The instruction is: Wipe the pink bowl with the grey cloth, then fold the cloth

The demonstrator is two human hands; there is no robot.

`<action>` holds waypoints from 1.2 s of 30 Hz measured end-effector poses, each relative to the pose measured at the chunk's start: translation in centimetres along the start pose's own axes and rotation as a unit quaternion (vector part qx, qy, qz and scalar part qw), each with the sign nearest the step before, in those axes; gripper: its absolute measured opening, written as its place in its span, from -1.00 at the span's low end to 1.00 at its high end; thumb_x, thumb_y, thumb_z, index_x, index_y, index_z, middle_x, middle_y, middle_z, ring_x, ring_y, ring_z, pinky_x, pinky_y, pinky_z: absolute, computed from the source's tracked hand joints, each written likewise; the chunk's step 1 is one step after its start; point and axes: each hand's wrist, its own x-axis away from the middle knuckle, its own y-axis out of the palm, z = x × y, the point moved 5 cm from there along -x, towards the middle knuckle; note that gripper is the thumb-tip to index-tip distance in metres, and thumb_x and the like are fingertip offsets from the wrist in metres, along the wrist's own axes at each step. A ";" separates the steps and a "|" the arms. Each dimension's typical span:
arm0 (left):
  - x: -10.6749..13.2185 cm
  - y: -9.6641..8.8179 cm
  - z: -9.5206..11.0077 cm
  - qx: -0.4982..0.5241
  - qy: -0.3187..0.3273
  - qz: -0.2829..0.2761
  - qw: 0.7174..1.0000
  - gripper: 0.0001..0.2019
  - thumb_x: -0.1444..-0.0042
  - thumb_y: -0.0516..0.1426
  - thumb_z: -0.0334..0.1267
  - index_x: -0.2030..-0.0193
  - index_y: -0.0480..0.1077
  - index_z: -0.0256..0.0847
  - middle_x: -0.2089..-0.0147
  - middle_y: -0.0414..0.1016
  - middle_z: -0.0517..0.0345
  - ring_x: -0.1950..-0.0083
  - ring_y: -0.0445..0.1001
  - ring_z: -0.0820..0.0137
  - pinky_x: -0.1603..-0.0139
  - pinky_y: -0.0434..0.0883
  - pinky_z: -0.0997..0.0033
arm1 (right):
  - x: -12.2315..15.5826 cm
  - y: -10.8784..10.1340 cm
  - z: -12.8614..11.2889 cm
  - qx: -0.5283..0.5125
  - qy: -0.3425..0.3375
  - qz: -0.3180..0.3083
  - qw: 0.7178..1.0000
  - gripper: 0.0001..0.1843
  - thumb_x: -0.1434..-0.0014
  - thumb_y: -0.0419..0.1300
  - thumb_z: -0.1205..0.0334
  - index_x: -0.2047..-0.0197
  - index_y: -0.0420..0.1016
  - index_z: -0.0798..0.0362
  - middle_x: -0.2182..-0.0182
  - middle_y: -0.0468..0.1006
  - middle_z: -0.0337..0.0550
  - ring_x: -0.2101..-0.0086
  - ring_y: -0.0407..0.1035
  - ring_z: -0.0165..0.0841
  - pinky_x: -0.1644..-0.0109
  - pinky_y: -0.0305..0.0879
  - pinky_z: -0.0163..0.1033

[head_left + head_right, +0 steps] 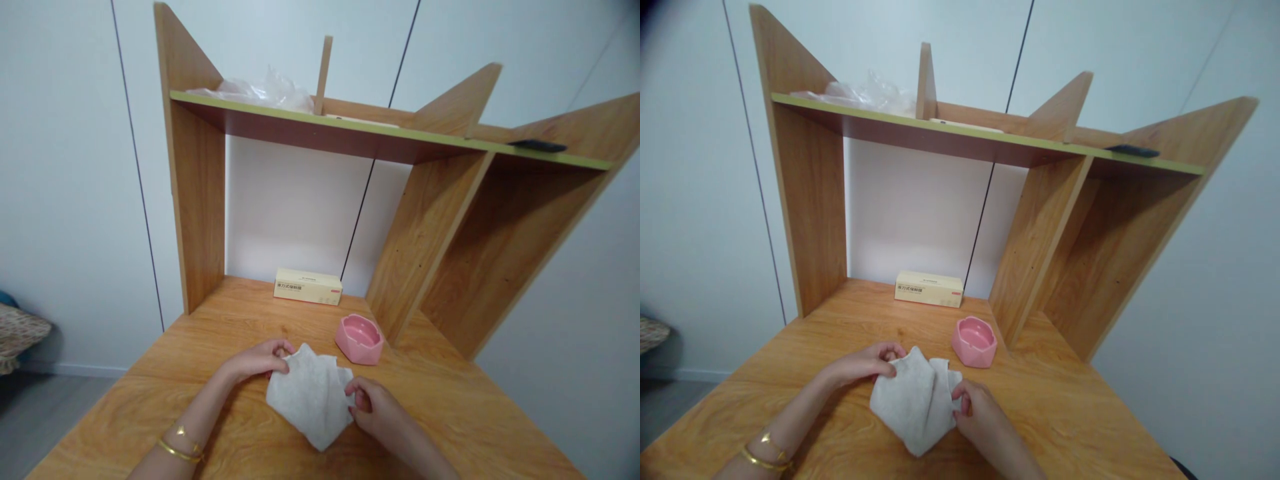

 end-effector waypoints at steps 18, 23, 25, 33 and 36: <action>0.7 -4.2 2.0 -0.305 0.032 0.229 0.924 -0.90 0.26 0.01 -0.45 0.58 0.29 -0.20 0.47 0.33 0.15 0.20 0.29 0.18 0.11 0.14 0.22 | 2.7 0.2 -3.0 0.105 -0.064 0.071 0.990 -0.94 0.00 0.08 0.25 0.40 0.36 0.00 0.40 0.42 -0.18 0.34 0.29 -0.28 0.26 0.18 -0.23; 1.4 -3.9 3.2 -0.340 0.048 0.215 0.914 -0.70 0.27 -0.03 -0.48 0.33 0.36 -0.21 0.22 0.42 0.08 0.07 0.28 0.19 0.00 0.13 0.21 | 3.1 0.3 -3.0 0.133 -0.092 0.047 0.986 -0.82 0.07 0.06 0.42 0.37 0.37 -0.02 0.30 0.40 -0.18 0.26 0.27 -0.29 0.20 0.16 -0.24; 1.4 -2.7 3.8 -0.339 0.087 0.162 0.923 -0.54 0.28 -0.03 -0.48 0.14 0.33 -0.19 0.06 0.38 0.10 -0.02 0.25 0.24 -0.06 0.11 0.27 | 3.6 0.3 -3.6 0.140 -0.112 0.051 0.982 -0.77 0.08 0.05 0.46 0.35 0.37 -0.03 0.26 0.40 -0.19 0.24 0.26 -0.30 0.19 0.15 -0.24; 0.9 2.0 4.3 -0.430 0.127 -0.023 0.893 -0.34 0.31 0.03 -0.46 -0.07 0.25 -0.07 -0.11 0.27 0.09 -0.19 0.08 0.17 -0.18 -0.05 0.13 | 2.9 -1.2 -6.7 0.126 -0.167 0.099 0.973 -0.76 0.02 0.02 0.48 0.33 0.35 -0.03 0.33 0.44 -0.23 0.25 0.26 -0.32 0.16 0.08 -0.22; 0.5 1.6 4.1 -0.474 0.122 -0.006 0.872 -0.39 0.27 0.01 -0.49 -0.02 0.29 -0.02 0.01 0.36 0.12 -0.11 0.18 0.18 -0.17 -0.08 0.07 | 1.9 -1.8 -7.0 0.130 -0.150 0.056 0.978 -0.69 0.08 0.03 0.49 0.28 0.35 -0.04 0.29 0.44 -0.22 0.21 0.25 -0.30 0.13 0.05 -0.21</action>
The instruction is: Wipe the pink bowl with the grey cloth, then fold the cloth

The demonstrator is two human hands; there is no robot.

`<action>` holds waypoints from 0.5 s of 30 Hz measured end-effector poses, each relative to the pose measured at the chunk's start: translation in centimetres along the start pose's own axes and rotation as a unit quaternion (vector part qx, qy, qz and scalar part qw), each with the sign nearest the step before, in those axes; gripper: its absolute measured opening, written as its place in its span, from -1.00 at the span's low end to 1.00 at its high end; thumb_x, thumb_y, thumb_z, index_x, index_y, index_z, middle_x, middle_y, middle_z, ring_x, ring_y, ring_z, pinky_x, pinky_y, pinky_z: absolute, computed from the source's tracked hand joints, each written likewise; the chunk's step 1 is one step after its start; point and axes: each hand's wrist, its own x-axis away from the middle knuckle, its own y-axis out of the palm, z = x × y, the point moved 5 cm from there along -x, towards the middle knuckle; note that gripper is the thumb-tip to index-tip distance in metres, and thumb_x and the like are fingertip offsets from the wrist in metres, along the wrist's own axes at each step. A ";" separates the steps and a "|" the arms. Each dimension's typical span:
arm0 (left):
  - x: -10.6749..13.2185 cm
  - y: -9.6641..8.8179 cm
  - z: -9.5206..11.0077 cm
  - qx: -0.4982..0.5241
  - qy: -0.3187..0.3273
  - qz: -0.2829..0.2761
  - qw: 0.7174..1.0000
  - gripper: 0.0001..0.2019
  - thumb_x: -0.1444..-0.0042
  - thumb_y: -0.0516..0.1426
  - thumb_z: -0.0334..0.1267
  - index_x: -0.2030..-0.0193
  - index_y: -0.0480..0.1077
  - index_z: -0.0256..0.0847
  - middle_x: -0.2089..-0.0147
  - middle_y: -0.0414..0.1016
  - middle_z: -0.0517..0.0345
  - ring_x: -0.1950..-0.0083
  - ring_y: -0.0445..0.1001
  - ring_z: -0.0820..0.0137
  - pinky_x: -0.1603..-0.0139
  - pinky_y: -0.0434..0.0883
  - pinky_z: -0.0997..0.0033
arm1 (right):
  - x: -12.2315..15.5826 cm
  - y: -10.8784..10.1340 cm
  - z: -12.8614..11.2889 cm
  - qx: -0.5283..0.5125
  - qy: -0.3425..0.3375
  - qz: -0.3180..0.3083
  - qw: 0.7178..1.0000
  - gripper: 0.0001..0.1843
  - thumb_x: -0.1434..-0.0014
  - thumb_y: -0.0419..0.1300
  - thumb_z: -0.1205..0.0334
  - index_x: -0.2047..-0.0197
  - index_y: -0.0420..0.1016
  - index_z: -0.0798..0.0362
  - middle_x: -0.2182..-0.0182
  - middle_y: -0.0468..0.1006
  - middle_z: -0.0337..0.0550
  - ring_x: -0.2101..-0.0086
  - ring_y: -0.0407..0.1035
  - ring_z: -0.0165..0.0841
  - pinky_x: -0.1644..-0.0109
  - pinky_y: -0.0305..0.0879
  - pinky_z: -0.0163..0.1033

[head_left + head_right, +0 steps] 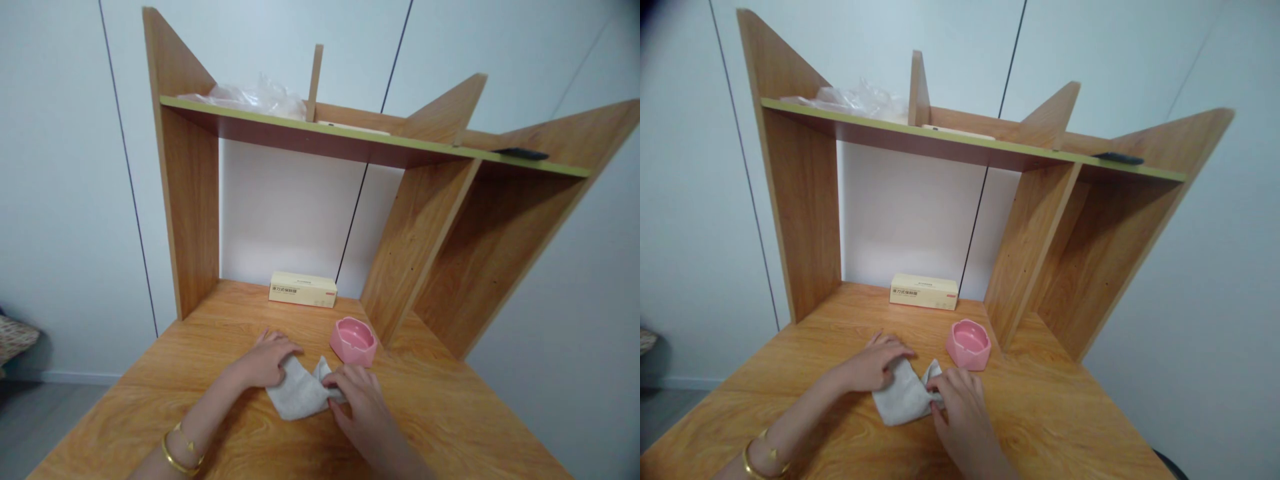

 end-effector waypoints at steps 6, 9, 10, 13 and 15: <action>0.6 -0.7 -1.5 -0.047 -0.037 0.031 0.998 -0.64 0.20 0.02 -0.44 0.23 0.43 -0.08 0.18 0.37 0.09 0.04 0.22 0.16 -0.08 0.03 0.12 | -0.1 0.7 2.2 0.000 0.081 -0.101 0.992 -0.46 0.32 -0.03 0.57 0.21 0.31 0.00 0.23 0.43 -0.20 0.18 0.26 -0.30 0.13 0.05 -0.25; 0.9 -1.2 -2.0 -0.048 -0.050 0.044 0.997 -0.72 0.18 0.04 -0.41 0.29 0.42 -0.11 0.19 0.36 0.09 0.03 0.20 0.16 -0.08 0.03 0.15 | -0.2 1.2 3.6 -0.008 0.112 -0.098 0.989 -0.55 0.25 -0.03 0.56 0.25 0.30 0.01 0.30 0.44 -0.22 0.24 0.29 -0.32 0.14 0.06 -0.25; 1.0 -1.3 -2.1 -0.047 -0.052 0.047 0.996 -0.73 0.18 0.04 -0.40 0.29 0.41 -0.12 0.19 0.35 0.10 0.03 0.20 0.17 -0.08 0.03 0.16 | -0.2 1.3 3.9 -0.011 0.113 -0.098 0.989 -0.61 0.21 -0.02 0.54 0.28 0.31 0.00 0.31 0.45 -0.22 0.24 0.29 -0.32 0.13 0.06 -0.24; 1.6 -1.9 -2.4 -0.045 -0.058 0.055 0.996 -0.78 0.18 0.05 -0.39 0.33 0.39 -0.14 0.18 0.35 0.09 0.03 0.20 0.19 -0.09 0.03 0.18 | -0.2 1.1 4.2 -0.017 0.110 -0.089 0.990 -0.74 0.13 0.00 0.48 0.37 0.33 -0.01 0.32 0.47 -0.22 0.23 0.29 -0.31 0.10 0.06 -0.21; 2.2 -2.5 -2.3 -0.045 -0.062 0.060 0.995 -0.81 0.18 0.04 -0.39 0.36 0.38 -0.15 0.19 0.35 0.10 0.03 0.20 0.20 -0.11 0.01 0.17 | 0.2 0.7 3.9 -0.016 0.096 -0.075 0.992 -0.75 0.13 0.00 0.47 0.39 0.35 -0.02 0.33 0.48 -0.23 0.23 0.29 -0.30 0.09 0.06 -0.20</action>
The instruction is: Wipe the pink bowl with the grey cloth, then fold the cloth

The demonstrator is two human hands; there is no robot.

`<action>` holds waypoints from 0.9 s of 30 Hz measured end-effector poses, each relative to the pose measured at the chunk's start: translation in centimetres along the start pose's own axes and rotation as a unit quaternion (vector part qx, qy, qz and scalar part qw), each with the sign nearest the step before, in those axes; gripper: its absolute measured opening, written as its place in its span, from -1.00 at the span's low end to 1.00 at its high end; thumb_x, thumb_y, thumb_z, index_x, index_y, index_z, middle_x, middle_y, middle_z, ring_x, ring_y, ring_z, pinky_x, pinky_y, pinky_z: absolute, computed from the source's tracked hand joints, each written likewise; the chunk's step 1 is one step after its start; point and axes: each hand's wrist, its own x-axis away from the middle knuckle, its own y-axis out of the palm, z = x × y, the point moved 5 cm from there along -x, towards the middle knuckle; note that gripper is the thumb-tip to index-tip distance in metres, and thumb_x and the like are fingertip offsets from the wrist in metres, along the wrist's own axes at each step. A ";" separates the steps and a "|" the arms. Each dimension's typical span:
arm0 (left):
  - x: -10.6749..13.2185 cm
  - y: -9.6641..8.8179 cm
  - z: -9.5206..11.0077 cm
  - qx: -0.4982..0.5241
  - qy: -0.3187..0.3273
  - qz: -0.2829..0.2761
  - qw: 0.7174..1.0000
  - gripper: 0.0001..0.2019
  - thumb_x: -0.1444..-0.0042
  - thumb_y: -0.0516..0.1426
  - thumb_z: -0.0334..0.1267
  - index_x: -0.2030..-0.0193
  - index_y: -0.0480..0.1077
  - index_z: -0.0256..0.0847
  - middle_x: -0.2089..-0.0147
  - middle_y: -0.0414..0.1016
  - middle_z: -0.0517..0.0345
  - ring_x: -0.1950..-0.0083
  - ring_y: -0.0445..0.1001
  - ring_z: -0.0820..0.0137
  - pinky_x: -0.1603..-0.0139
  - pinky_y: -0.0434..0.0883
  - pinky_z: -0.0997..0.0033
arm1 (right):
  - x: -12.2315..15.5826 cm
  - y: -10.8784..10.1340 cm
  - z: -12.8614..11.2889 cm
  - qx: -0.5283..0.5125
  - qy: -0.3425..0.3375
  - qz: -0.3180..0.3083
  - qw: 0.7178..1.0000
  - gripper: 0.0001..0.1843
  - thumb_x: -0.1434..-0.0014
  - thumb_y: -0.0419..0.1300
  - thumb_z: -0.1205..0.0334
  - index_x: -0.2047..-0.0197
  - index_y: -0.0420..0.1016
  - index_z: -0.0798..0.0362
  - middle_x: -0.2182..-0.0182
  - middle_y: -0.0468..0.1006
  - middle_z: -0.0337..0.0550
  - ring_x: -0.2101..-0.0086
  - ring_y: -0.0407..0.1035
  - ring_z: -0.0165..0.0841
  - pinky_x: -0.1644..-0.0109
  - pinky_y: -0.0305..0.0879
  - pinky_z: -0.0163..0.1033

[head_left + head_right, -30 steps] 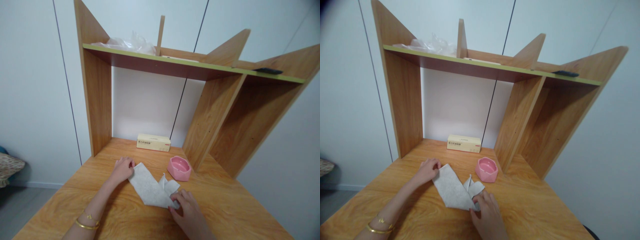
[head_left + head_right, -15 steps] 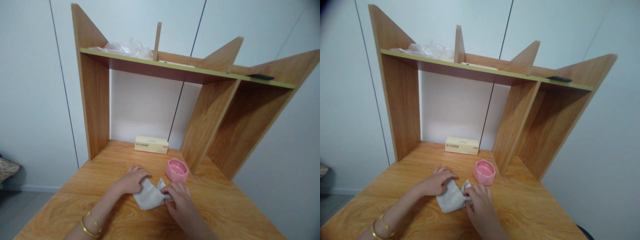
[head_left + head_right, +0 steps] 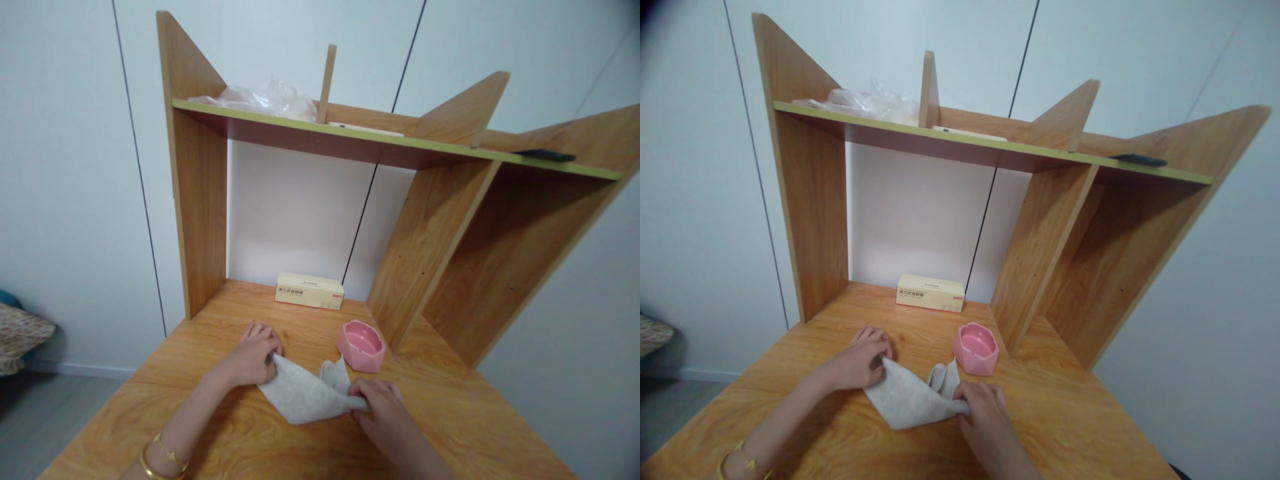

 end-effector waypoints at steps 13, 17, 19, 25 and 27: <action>6.4 -1.6 0.9 -0.004 -0.065 -0.062 0.996 -0.74 0.35 0.01 -0.50 0.46 0.34 -0.14 0.27 0.38 0.15 0.11 0.26 0.21 -0.02 0.05 0.19 | 1.8 -0.4 -2.5 -0.113 -0.040 -0.101 0.988 -0.67 -0.01 0.00 0.34 0.22 0.51 -0.08 0.27 0.53 -0.21 0.20 0.32 -0.29 0.11 0.17 -0.25; 7.0 -1.6 1.4 0.003 -0.095 -0.113 0.989 -0.75 0.34 0.03 -0.50 0.48 0.38 -0.13 0.31 0.42 0.16 0.13 0.29 0.19 0.06 0.10 0.21 | 0.4 0.2 -3.6 -0.134 -0.045 -0.161 0.977 -0.59 -0.06 -0.06 0.34 0.08 0.45 -0.07 0.32 0.54 -0.22 0.29 0.36 -0.36 0.22 0.20 -0.32; 7.3 -1.7 1.7 0.023 -0.100 -0.149 0.983 -0.78 0.30 0.07 -0.46 0.48 0.42 -0.11 0.33 0.44 0.18 0.16 0.32 0.20 0.07 0.11 0.22 | 0.2 0.3 -3.8 -0.143 -0.039 -0.197 0.969 -0.62 -0.06 -0.01 0.26 0.06 0.43 -0.05 0.41 0.52 -0.23 0.40 0.36 -0.39 0.35 0.20 -0.35; 7.8 -1.6 0.9 0.072 -0.123 -0.192 0.971 -0.84 0.27 0.21 -0.31 0.43 0.46 -0.07 0.30 0.46 0.23 0.17 0.34 0.23 0.10 0.15 0.29 | 1.8 -0.8 -3.1 -0.119 -0.053 -0.150 0.980 -0.65 0.28 0.33 0.22 0.31 0.47 -0.09 0.34 0.48 -0.24 0.32 0.32 -0.29 0.33 0.18 -0.31; 7.6 -1.5 0.6 0.102 -0.118 -0.173 0.972 -0.85 0.20 0.17 -0.31 0.39 0.45 -0.08 0.27 0.44 0.21 0.15 0.33 0.25 0.12 0.18 0.34 | 2.6 -0.2 -2.5 -0.101 -0.076 -0.108 0.986 -0.69 0.28 0.34 0.24 0.37 0.44 -0.10 0.36 0.48 -0.28 0.34 0.32 -0.30 0.31 0.17 -0.30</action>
